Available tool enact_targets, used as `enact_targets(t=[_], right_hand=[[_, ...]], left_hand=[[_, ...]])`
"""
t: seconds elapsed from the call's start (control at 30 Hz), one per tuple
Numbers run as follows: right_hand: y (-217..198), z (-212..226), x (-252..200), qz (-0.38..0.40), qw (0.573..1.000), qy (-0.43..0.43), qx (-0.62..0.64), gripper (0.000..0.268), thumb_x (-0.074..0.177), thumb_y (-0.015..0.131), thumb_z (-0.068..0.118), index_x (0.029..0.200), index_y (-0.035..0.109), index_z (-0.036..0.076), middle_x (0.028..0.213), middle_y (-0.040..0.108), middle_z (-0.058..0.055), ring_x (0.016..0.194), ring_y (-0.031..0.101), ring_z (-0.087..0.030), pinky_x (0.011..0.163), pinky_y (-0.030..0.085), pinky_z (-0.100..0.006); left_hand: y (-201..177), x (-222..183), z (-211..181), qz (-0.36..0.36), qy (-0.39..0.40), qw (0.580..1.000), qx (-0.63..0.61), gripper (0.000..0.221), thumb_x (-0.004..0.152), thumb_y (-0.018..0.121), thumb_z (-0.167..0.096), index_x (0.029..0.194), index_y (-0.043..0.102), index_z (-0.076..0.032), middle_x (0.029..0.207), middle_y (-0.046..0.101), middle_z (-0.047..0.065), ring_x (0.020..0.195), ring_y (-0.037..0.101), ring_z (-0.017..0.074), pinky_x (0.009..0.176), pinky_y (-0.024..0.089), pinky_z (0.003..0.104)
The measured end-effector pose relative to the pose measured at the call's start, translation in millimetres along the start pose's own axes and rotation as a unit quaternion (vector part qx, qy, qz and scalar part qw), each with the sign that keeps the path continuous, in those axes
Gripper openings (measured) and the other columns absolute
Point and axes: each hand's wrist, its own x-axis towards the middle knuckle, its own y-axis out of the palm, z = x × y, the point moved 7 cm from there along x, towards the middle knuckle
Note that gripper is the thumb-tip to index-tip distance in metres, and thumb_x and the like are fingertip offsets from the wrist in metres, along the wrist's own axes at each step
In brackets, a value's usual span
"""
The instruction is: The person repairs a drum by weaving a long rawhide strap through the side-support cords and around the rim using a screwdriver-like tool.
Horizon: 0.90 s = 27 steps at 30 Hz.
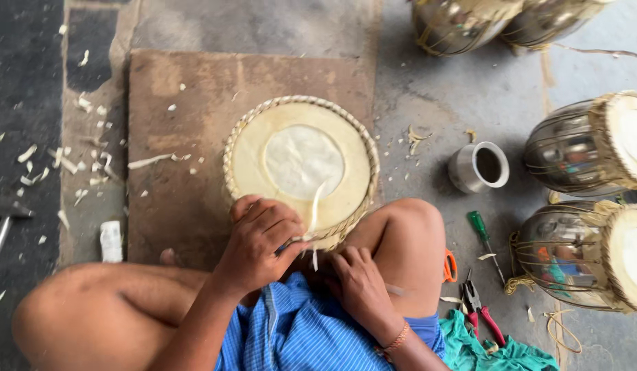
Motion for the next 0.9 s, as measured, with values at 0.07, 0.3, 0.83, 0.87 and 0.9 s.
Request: enact_targets(t=[0.07, 0.3, 0.83, 0.87, 0.9], right_hand=[[-2.4, -12.5, -4.1, 0.056, 0.998, 0.001, 0.04, 0.046, 0.065, 0.084, 0.017, 0.106, 0.065, 0.006, 0.094, 0.064, -0.014, 0.088, 0.06, -0.037, 0.077, 0.051, -0.042], [-174.6, -118.7, -45.3, -0.193, 0.952, 0.142, 0.19, 0.033, 0.082, 0.065, -0.005, 0.113, 0.057, 0.002, 0.103, 0.066, -0.015, 0.083, 0.063, -0.023, 0.076, 0.052, -0.033], [-168.5, -417.0, -20.7, -0.402, 0.887, 0.216, 0.066, 0.044, 0.093, 0.072, 0.001, 0.127, 0.047, 0.013, 0.114, 0.067, -0.007, 0.101, 0.067, -0.021, 0.09, 0.056, -0.035], [-171.3, -411.4, -17.8, -0.411, 0.882, 0.207, 0.104, 0.042, 0.094, 0.071, 0.003, 0.126, 0.048, 0.013, 0.112, 0.066, -0.007, 0.099, 0.066, -0.021, 0.089, 0.055, -0.035], [-177.5, -401.9, -15.7, -0.416, 0.874, 0.198, 0.154, 0.039, 0.095, 0.071, 0.005, 0.126, 0.048, 0.012, 0.111, 0.066, -0.007, 0.096, 0.066, -0.021, 0.087, 0.055, -0.035]], left_hand=[[-0.3, 5.5, -0.2, 0.01, 0.001, 1.0, 0.001, 0.024, 0.076, 0.083, -0.019, 0.09, 0.064, -0.016, 0.099, 0.065, -0.003, 0.103, 0.063, 0.0178, 0.106, 0.032, 0.046], [-0.7, -8.8, -6.4, 0.028, 0.015, 0.999, -0.001, 0.025, 0.074, 0.083, -0.018, 0.093, 0.066, -0.016, 0.105, 0.065, -0.001, 0.107, 0.062, 0.021, 0.105, 0.034, 0.045], [6.4, 6.9, -17.9, 0.033, 0.031, 0.998, 0.036, 0.019, 0.082, 0.071, -0.031, 0.091, 0.067, -0.015, 0.106, 0.066, 0.001, 0.1, 0.061, 0.0246, 0.099, 0.034, 0.047], [7.8, 5.4, -19.2, 0.016, 0.026, 0.999, 0.031, 0.017, 0.086, 0.069, -0.03, 0.094, 0.067, -0.015, 0.104, 0.066, 0.001, 0.096, 0.06, 0.0232, 0.096, 0.035, 0.046], [11.2, 4.5, -19.8, -0.003, 0.023, 1.0, 0.021, 0.015, 0.091, 0.067, -0.028, 0.097, 0.068, -0.015, 0.103, 0.065, 0.0, 0.092, 0.059, 0.0217, 0.094, 0.036, 0.044]])
